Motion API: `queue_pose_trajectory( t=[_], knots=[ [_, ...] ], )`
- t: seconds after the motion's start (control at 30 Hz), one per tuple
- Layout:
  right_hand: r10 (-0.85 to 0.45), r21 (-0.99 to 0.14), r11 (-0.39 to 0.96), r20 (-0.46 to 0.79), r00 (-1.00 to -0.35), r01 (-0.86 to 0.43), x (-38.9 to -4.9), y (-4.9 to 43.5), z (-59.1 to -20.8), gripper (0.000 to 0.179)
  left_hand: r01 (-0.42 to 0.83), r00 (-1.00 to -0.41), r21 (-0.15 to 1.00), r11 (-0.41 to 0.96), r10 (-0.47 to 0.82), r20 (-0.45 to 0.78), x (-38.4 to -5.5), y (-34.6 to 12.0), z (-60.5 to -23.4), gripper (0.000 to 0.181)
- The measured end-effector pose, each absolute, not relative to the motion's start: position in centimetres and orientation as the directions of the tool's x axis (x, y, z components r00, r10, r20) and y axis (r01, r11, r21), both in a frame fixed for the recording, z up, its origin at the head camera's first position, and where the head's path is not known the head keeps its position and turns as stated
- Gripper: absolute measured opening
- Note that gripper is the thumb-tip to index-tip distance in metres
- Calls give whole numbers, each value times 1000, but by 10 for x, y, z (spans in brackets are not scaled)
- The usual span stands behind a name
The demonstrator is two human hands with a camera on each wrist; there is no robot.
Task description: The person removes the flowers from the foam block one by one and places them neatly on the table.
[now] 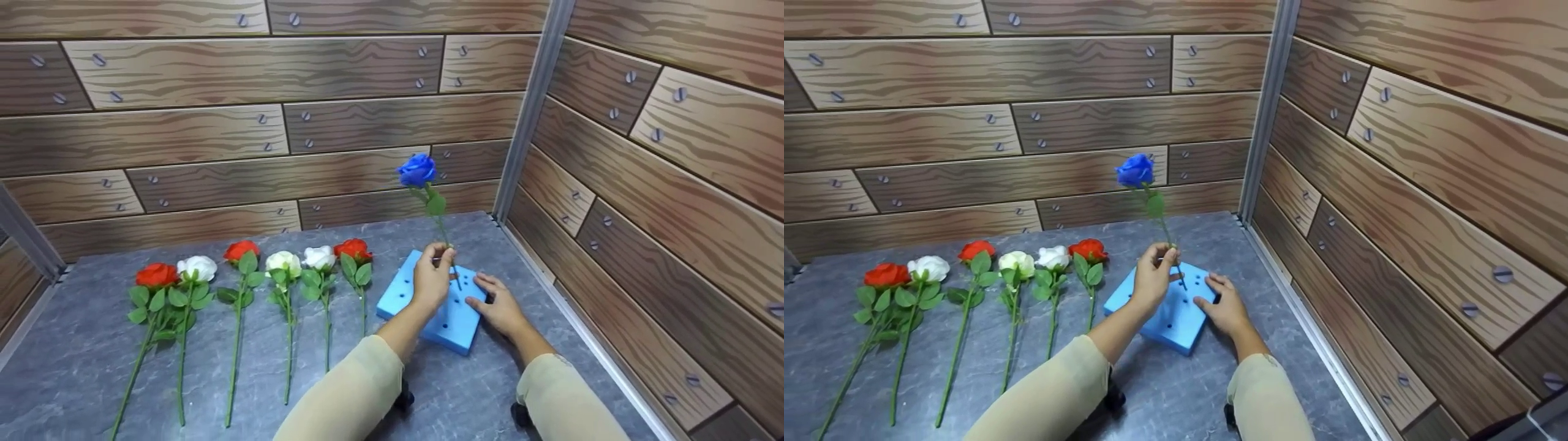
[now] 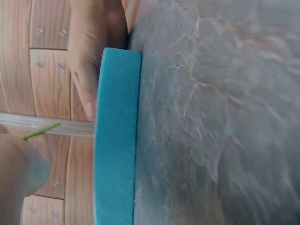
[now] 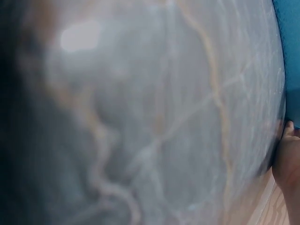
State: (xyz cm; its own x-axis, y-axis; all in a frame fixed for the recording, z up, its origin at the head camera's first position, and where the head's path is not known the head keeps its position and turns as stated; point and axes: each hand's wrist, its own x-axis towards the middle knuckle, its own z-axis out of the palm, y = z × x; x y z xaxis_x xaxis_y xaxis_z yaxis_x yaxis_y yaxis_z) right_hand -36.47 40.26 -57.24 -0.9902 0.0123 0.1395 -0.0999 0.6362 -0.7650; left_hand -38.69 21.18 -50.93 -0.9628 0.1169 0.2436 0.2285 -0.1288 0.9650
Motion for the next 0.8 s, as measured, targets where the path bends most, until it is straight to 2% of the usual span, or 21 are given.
queue_pose_trajectory(
  t=[0.5,0.8],
  knots=[
    [-20,-741,665,102,-995,-90,-367,402,-571,70,104,-967,983,-151,218,136,-350,170,-500,16],
    [-43,-751,653,91,-995,-97,-367,406,-569,72,109,-966,986,-129,222,136,-341,135,-498,20]
  ],
)
